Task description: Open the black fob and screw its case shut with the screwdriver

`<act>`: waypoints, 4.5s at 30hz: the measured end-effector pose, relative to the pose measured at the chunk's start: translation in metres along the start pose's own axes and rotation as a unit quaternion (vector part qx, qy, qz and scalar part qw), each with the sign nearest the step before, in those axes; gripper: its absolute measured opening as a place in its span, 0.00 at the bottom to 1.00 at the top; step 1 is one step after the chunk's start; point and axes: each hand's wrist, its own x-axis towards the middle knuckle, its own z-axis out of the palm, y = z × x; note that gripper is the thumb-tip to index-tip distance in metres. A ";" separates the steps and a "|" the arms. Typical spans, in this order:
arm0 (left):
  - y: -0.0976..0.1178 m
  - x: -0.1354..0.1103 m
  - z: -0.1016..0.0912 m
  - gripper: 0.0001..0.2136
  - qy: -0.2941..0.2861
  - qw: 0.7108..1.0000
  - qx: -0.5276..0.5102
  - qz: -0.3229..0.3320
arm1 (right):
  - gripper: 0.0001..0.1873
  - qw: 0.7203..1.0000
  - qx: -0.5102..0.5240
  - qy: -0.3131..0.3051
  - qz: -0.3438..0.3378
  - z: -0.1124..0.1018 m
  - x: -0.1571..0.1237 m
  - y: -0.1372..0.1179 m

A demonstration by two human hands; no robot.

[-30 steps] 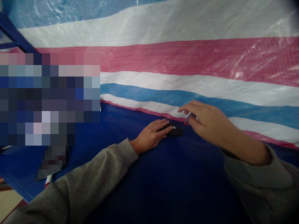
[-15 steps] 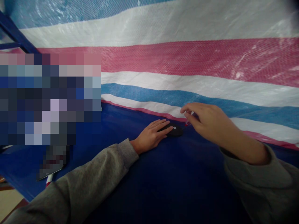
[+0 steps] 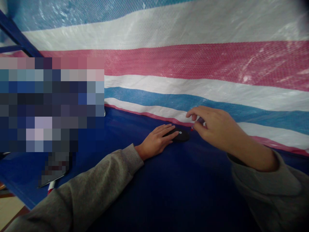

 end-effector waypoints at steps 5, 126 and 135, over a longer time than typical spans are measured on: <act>-0.001 0.000 0.001 0.18 0.000 1.000 -0.004 -0.001 | 0.14 1.000 0.016 0.002 -0.005 0.001 0.000 0.000; 0.007 0.001 -0.002 0.18 -0.019 0.999 0.022 -0.016 | 0.09 0.997 0.056 0.040 -0.024 0.002 0.004 0.007; -0.001 -0.001 -0.002 0.21 -0.030 0.999 0.008 -0.008 | 0.10 0.992 0.121 -0.020 -0.014 -0.012 -0.003 0.009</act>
